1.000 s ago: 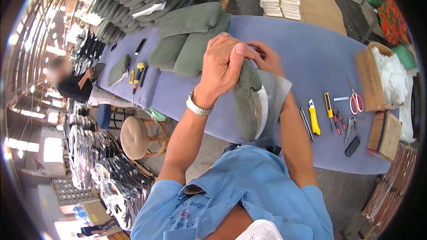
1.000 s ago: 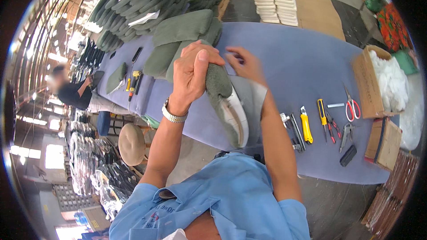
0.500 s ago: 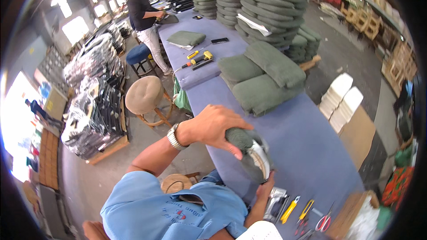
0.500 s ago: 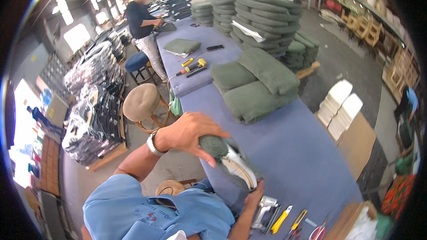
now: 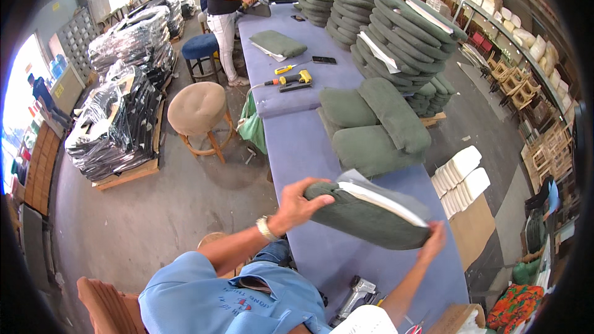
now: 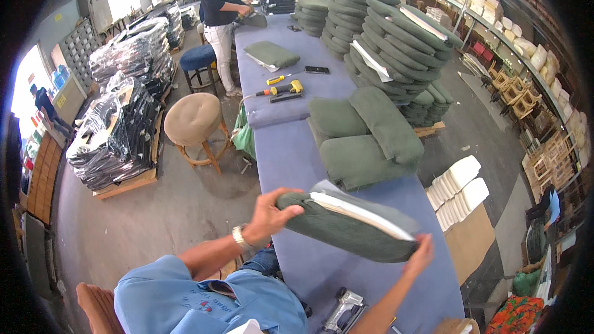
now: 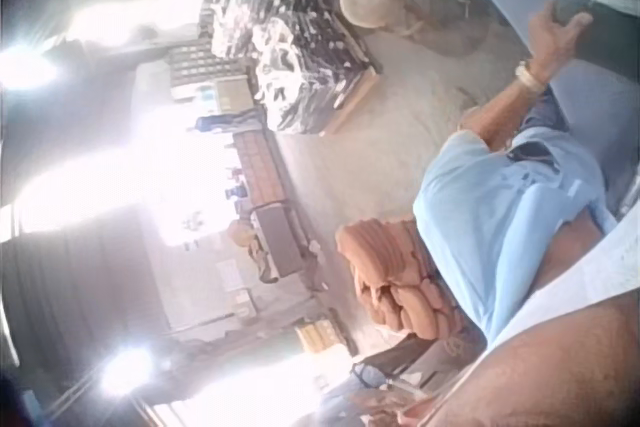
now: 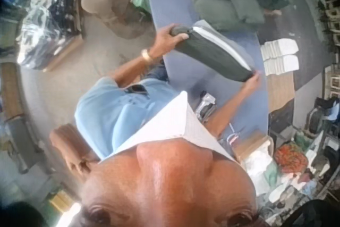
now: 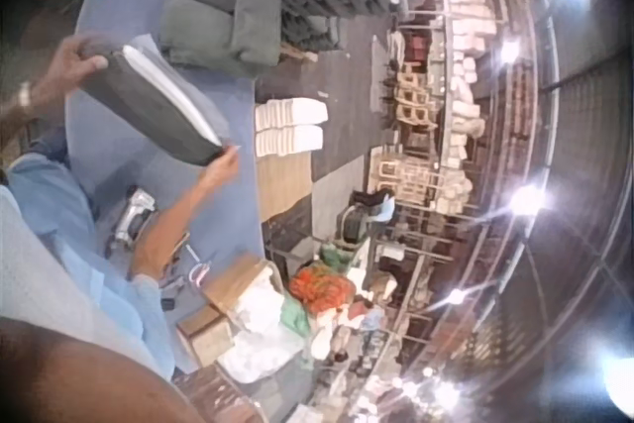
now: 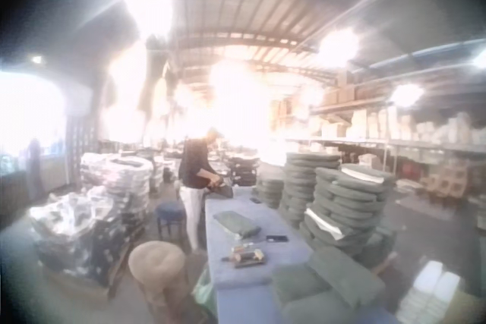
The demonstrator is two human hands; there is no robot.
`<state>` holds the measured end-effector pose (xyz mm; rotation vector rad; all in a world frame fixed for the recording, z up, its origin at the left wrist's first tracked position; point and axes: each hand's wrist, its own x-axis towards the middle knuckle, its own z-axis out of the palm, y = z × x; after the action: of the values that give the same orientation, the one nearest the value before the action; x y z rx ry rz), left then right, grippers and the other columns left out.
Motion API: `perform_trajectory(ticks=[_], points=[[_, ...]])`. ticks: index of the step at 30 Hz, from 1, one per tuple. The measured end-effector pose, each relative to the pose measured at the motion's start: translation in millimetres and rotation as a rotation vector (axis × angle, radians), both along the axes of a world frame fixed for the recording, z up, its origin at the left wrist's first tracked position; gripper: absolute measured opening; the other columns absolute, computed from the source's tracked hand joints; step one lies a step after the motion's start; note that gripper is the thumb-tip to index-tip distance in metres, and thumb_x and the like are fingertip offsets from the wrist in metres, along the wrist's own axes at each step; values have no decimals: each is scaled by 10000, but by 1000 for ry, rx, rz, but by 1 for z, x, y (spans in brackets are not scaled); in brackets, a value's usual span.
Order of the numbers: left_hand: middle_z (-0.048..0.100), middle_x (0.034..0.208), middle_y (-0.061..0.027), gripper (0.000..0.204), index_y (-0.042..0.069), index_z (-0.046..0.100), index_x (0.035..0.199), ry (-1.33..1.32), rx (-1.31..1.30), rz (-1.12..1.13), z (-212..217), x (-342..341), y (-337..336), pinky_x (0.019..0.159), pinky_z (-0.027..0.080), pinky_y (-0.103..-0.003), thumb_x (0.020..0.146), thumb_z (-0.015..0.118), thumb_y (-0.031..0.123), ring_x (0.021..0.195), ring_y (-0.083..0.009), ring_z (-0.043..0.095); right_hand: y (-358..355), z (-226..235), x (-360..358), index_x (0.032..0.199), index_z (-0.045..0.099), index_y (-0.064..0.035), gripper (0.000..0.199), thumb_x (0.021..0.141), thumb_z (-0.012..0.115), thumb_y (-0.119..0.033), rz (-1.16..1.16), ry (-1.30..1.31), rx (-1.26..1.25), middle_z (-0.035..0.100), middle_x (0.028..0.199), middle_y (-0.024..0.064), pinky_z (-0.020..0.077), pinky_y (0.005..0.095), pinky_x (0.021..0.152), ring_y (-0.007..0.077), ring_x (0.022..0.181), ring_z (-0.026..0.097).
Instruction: The person wraps green fabric around white foam inserts, folds the edges, and secures them using a staple gun. The person repeatedly handles multiple cushion units, aligning fabric and fastening edges on a work table.
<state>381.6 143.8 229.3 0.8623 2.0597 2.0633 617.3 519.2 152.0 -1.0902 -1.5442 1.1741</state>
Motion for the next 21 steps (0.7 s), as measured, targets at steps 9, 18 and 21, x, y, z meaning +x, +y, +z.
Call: perform_trajectory(ticks=[9, 18, 21], points=[[728, 1242, -148, 579, 110, 645, 1376, 66, -331, -291, -138, 100, 53, 929, 585, -376, 906, 783, 418, 1082, -293, 723, -102, 40, -14, 1170, 709, -19, 245, 955, 668, -130, 349, -343, 540, 717, 1221, 137, 505, 430, 1016, 306, 1131, 674], [623, 1389, -123, 547, 88, 628, 1374, 73, -357, -311, -133, 95, 35, 934, 584, -433, 902, 787, 314, 1145, -353, 676, -207, 13, -41, 1077, 737, -52, 250, 865, 746, -184, 594, -521, 629, 650, 1341, 143, 412, 491, 1094, 366, 1280, 555], [603, 1420, -109, 540, 90, 635, 1363, 103, -365, -331, -131, 87, 41, 934, 585, -418, 890, 796, 294, 1155, -335, 674, -209, 21, -36, 1049, 743, -61, 234, 838, 765, -159, 563, -531, 686, 651, 1325, 127, 415, 491, 1086, 358, 1264, 560]])
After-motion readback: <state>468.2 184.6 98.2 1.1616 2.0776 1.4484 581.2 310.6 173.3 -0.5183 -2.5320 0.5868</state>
